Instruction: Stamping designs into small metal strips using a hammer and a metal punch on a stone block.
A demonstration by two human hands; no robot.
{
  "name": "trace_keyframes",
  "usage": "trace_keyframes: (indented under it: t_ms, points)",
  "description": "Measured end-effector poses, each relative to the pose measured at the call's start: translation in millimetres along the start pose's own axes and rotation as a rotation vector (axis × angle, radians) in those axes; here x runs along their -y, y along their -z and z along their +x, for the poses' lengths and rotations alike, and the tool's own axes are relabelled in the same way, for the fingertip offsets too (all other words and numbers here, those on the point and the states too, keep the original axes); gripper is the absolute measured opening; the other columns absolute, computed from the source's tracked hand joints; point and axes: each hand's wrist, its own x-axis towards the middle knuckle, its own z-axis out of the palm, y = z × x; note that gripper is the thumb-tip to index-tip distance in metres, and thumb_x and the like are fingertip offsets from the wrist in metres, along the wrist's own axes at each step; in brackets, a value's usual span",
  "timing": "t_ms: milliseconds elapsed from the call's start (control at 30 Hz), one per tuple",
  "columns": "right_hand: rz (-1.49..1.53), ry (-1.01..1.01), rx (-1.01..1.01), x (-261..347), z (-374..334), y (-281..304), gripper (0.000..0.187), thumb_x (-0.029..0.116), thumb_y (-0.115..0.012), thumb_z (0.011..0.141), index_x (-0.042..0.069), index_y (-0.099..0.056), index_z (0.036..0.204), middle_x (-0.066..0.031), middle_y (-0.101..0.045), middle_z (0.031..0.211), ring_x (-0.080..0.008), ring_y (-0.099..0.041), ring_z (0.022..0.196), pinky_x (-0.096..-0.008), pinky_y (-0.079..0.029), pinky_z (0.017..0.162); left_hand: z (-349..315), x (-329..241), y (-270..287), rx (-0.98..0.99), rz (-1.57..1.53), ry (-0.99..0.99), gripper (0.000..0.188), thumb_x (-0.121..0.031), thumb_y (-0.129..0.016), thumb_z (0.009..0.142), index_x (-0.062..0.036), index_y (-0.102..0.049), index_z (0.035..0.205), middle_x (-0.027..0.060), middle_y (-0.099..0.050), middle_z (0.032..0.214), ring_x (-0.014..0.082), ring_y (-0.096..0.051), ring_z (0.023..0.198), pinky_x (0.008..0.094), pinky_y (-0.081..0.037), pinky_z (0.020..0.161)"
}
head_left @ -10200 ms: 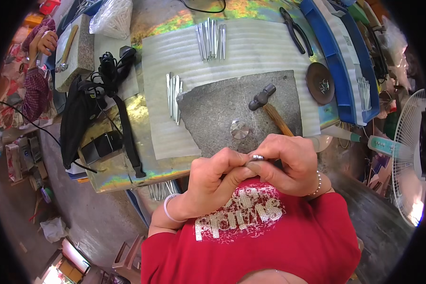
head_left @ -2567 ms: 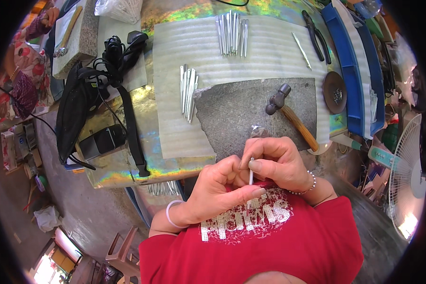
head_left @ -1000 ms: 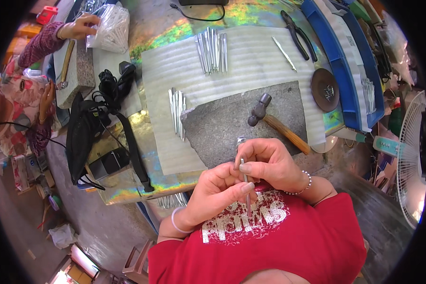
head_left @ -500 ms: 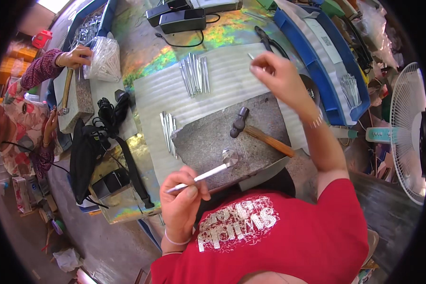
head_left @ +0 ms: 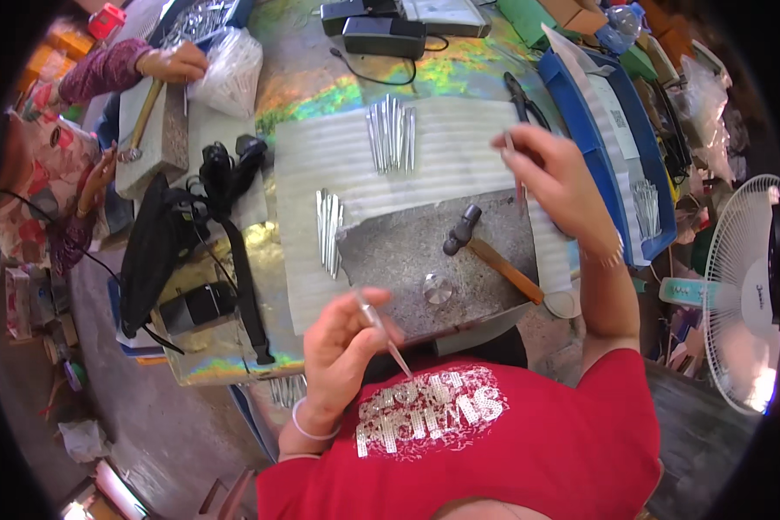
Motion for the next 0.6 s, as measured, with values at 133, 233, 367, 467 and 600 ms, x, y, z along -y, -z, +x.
trace_keyframes:
  t_ms: [133,233,367,467,600]
  points:
    - [0.559,-0.137,0.280,56,-60,-24,0.016,0.000,-0.056,0.089,-0.005,-0.057,0.104,-0.0019,-0.058,0.081,-0.0056,-0.059,0.065,-0.0201,-0.046,0.054,12,7,-6,0.074,0.068,0.077,0.020,0.003,-0.054,0.090,0.0051,-0.053,0.109,0.0088,-0.064,0.091,0.0127,-0.062,0.084,0.0233,-0.050,0.075]
    - [0.797,-0.235,0.352,61,-76,-50,0.013,0.003,-0.055,0.091,-0.005,-0.054,0.101,-0.0031,-0.059,0.080,-0.0058,-0.060,0.067,-0.0200,-0.048,0.056,15,11,-14,0.112,0.075,0.059,0.015,0.001,-0.056,0.090,0.0038,-0.056,0.105,0.0079,-0.065,0.093,0.0106,-0.062,0.085,0.0219,-0.050,0.074]
    - [0.654,-0.081,0.234,62,-80,-74,0.010,0.003,-0.059,0.089,-0.004,-0.058,0.096,-0.0061,-0.061,0.075,-0.0095,-0.061,0.063,-0.0216,-0.047,0.053,11,13,-15,0.089,0.175,-0.009,0.009,0.000,-0.059,0.089,0.0028,-0.059,0.098,0.0081,-0.065,0.091,0.0090,-0.061,0.082,0.0213,-0.048,0.069]
    - [0.456,0.124,0.109,64,-76,-78,0.008,0.001,-0.063,0.085,-0.002,-0.060,0.092,-0.0075,-0.059,0.072,-0.0119,-0.060,0.060,-0.0230,-0.046,0.051,7,15,-15,0.042,0.215,-0.025,0.008,-0.001,-0.060,0.089,0.0020,-0.060,0.096,0.0075,-0.066,0.086,0.0085,-0.061,0.077,0.0215,-0.048,0.065]
    - [0.404,0.112,0.093,68,-81,-76,0.011,0.001,-0.067,0.081,-0.002,-0.061,0.090,-0.0087,-0.058,0.070,-0.0135,-0.059,0.057,-0.0243,-0.045,0.049,4,17,-15,0.058,0.378,-0.132,0.008,-0.002,-0.061,0.088,-0.0001,-0.060,0.096,0.0069,-0.066,0.078,0.0091,-0.062,0.068,0.0216,-0.048,0.060]
